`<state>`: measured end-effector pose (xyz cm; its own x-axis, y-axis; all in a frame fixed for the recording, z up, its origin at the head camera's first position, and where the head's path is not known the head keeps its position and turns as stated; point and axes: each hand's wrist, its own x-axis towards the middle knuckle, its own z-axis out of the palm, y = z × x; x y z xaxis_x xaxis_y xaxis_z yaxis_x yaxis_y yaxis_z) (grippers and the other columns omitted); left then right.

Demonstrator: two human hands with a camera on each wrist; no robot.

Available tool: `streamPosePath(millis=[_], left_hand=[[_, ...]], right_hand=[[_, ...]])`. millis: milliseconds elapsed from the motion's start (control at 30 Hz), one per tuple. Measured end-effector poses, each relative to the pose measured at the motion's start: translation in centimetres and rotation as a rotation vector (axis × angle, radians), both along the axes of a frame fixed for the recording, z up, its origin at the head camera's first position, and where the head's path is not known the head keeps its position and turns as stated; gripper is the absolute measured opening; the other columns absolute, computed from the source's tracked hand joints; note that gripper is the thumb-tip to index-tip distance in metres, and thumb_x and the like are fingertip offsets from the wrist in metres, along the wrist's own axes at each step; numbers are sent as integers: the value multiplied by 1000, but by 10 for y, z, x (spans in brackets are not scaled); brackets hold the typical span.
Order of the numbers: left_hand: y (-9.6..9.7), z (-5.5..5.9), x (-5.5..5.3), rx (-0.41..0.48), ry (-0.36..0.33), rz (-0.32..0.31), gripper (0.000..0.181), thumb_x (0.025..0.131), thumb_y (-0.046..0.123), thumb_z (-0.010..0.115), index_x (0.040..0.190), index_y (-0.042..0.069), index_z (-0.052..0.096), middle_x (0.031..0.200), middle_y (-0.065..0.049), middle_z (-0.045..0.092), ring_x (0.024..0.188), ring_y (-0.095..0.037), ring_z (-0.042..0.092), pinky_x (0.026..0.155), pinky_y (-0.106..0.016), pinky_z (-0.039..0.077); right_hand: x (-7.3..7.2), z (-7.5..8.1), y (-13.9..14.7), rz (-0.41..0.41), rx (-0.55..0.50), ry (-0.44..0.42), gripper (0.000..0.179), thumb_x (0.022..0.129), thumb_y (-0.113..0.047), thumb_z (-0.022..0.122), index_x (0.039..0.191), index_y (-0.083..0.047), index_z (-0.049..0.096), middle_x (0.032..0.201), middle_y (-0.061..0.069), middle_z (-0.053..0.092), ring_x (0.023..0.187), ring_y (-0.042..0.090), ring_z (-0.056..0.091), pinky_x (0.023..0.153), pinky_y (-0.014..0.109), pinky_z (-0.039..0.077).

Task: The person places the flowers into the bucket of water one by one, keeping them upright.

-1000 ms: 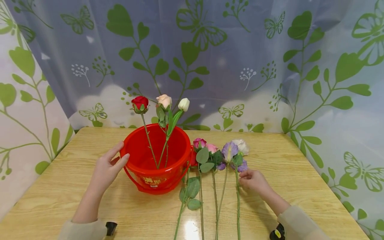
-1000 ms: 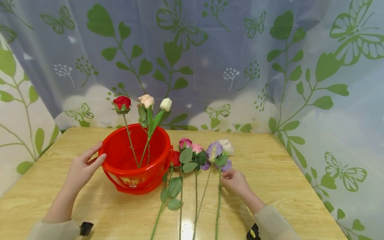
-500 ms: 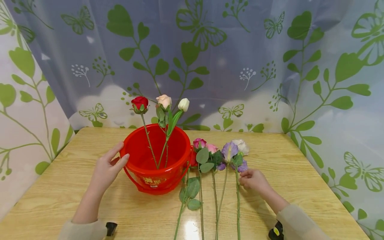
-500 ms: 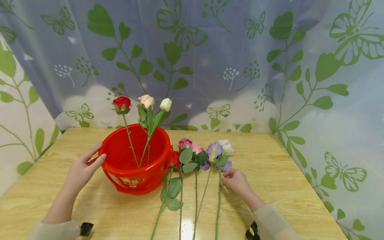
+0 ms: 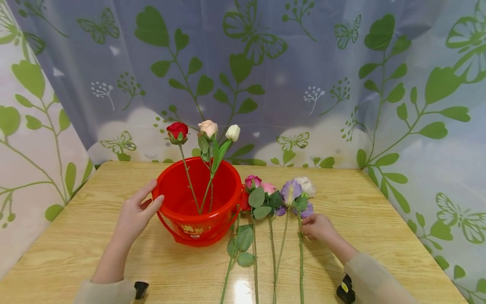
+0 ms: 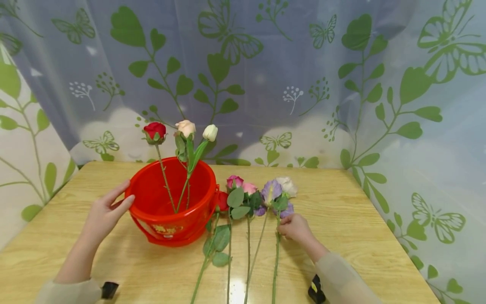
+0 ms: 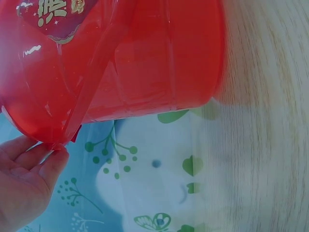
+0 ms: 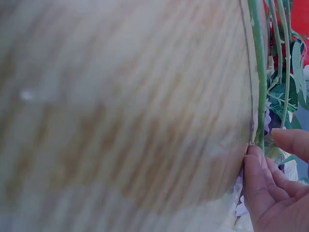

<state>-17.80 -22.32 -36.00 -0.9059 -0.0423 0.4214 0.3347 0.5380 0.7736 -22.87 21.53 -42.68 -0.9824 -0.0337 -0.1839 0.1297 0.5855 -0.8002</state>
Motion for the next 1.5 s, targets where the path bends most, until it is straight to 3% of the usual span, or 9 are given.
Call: streamPosePath(millis=[700,833,1000,1167,1500], left_hand=[[-1,-1,-1,7,-4,-5,51,86,18,58,128,-6,42,129,-20,43,118,-31,39,82,-35,42],[0,-1,-1,8,-5,-5,50,87,18,58,128,-6,42,129,-20,43,118,-31,39,82,-34,42],[-1,-2,-1,5,-5,-4,50,87,18,58,128,-6,42,129,-20,43,118,-32,39,82,-34,42],[-1,-2,-1,10,-3,-6,50,87,17,57,127,-7,42,128,-21,43,118,-32,39,82,-35,42],[-1,-2,-2,8,11,-10,50,87,16,58,127,-8,42,128,-21,44,118,-32,39,82,-37,42]], right_hand=[[-9,-5,-6,-47,120,17,18,68,-3,70,61,-4,53,54,2,50,43,9,45,41,21,42],[-10,-4,-5,-69,91,3,18,67,-2,70,60,-4,54,51,2,49,41,9,43,40,20,41],[-8,-4,-5,-83,12,-15,11,69,0,67,72,5,58,57,3,52,47,9,49,44,21,47],[-6,-3,-3,-92,-95,3,15,72,4,63,80,14,56,60,5,52,50,9,51,48,21,50],[-2,9,3,-131,-246,2,19,77,6,58,90,19,51,65,6,54,54,13,56,53,24,52]])
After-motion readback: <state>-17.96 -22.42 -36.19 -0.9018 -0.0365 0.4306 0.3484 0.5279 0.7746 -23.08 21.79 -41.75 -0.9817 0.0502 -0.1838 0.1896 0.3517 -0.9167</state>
